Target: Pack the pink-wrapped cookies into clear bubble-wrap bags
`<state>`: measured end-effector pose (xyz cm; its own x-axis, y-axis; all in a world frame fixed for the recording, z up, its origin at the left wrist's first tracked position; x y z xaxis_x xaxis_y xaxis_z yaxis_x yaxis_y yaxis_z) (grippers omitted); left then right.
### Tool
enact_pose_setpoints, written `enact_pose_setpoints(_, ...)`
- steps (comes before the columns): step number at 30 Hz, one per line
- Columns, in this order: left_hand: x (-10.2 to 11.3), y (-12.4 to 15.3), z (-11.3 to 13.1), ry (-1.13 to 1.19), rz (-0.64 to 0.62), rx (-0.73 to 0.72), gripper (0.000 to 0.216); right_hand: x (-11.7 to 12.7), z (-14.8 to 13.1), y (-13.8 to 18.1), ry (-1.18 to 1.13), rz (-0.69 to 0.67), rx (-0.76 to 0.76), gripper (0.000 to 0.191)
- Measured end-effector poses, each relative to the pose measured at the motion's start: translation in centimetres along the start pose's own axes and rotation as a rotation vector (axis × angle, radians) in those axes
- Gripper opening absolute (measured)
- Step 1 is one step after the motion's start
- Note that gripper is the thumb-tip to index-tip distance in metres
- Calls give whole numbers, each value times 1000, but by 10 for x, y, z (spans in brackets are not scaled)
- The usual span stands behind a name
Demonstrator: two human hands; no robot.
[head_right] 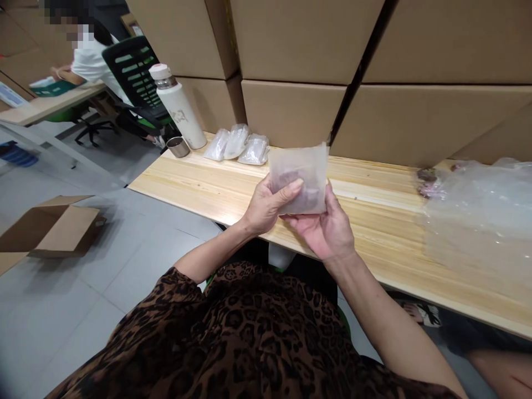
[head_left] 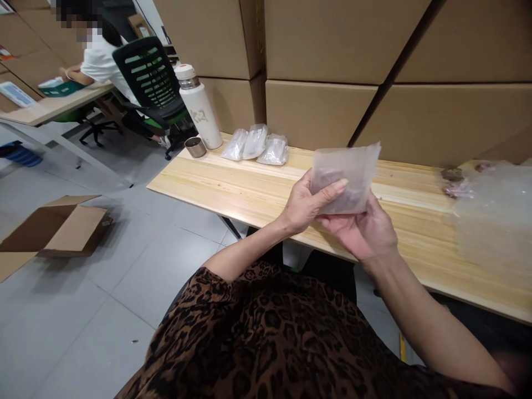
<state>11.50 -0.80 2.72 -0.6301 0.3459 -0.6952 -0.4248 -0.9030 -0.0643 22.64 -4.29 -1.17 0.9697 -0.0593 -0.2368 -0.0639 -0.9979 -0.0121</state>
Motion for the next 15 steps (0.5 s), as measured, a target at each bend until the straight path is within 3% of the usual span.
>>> enact_pose_setpoints(6,22,-7,8,-216,73,-106,28,10,20,-12,93,68,120,46)
enact_pose_setpoints(11,46,-23,-5,-61,102,69,40,8,15,-15,166,49,107,44)
enact_pose_setpoints(15,55,-27,4,-28,103,7,53,0,6,-25,169,24,46,49)
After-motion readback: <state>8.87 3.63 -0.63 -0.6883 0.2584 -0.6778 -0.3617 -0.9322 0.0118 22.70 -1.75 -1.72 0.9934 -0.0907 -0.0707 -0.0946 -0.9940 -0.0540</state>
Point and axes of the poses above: each hand's wrist, its own y-axis away from the middle knuckle, its own x-axis out of the back of the hand, z = x × y, the point moved 5 cm from there along -y, towards the middle knuckle, and after that the axes turned 8 degrees about y, right-handed, at the moved point
